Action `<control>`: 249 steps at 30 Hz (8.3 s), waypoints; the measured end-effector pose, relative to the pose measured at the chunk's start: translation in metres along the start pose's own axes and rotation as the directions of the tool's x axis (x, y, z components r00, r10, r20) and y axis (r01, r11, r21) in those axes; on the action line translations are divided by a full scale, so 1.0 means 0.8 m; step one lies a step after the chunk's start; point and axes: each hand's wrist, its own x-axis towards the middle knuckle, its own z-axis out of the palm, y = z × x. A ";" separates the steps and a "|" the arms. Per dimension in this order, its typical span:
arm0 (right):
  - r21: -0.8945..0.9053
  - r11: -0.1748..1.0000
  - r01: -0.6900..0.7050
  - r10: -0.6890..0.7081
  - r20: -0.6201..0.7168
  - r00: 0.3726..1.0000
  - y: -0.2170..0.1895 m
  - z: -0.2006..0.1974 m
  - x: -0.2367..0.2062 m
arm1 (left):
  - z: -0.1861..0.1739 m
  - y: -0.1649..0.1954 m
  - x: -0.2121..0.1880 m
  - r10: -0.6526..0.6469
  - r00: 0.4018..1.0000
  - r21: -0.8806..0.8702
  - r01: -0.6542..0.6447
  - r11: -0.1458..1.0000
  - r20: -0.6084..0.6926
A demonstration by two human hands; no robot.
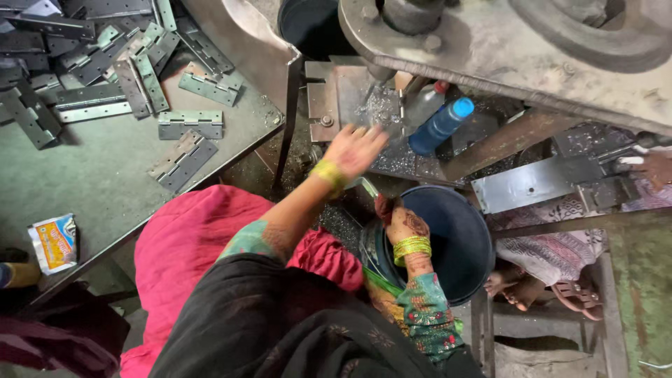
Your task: The person operates a manual metal punching machine to create holes in metal hinge plates. They repeatedly pick up plates, position them under the punch, pull the lever to punch, and place the finished plates on a nearby table.
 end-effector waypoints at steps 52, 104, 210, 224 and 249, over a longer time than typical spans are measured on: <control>0.253 0.966 0.052 -0.025 -0.110 0.994 0.036 0.115 -0.009 | 0.062 -0.037 0.042 -0.522 0.769 0.283 0.442 0.851 0.370; 0.111 0.661 0.742 -0.748 0.015 0.664 -0.268 -0.072 -0.098 | -0.238 -0.016 -0.224 -0.483 0.808 -0.417 0.589 0.692 0.338; 0.374 0.913 -0.162 0.138 0.090 0.986 0.054 0.114 -0.009 | 0.080 -0.036 0.033 -0.460 0.633 0.142 0.487 0.862 0.623; 0.360 0.891 -0.278 0.196 0.248 0.949 0.036 0.071 -0.013 | 0.079 -0.073 0.051 -0.472 0.512 0.320 0.359 0.877 0.718; 0.007 0.998 0.055 -0.055 0.018 0.998 -0.014 -0.049 0.018 | -0.019 -0.014 -0.066 0.074 0.964 -0.148 -0.037 0.988 0.254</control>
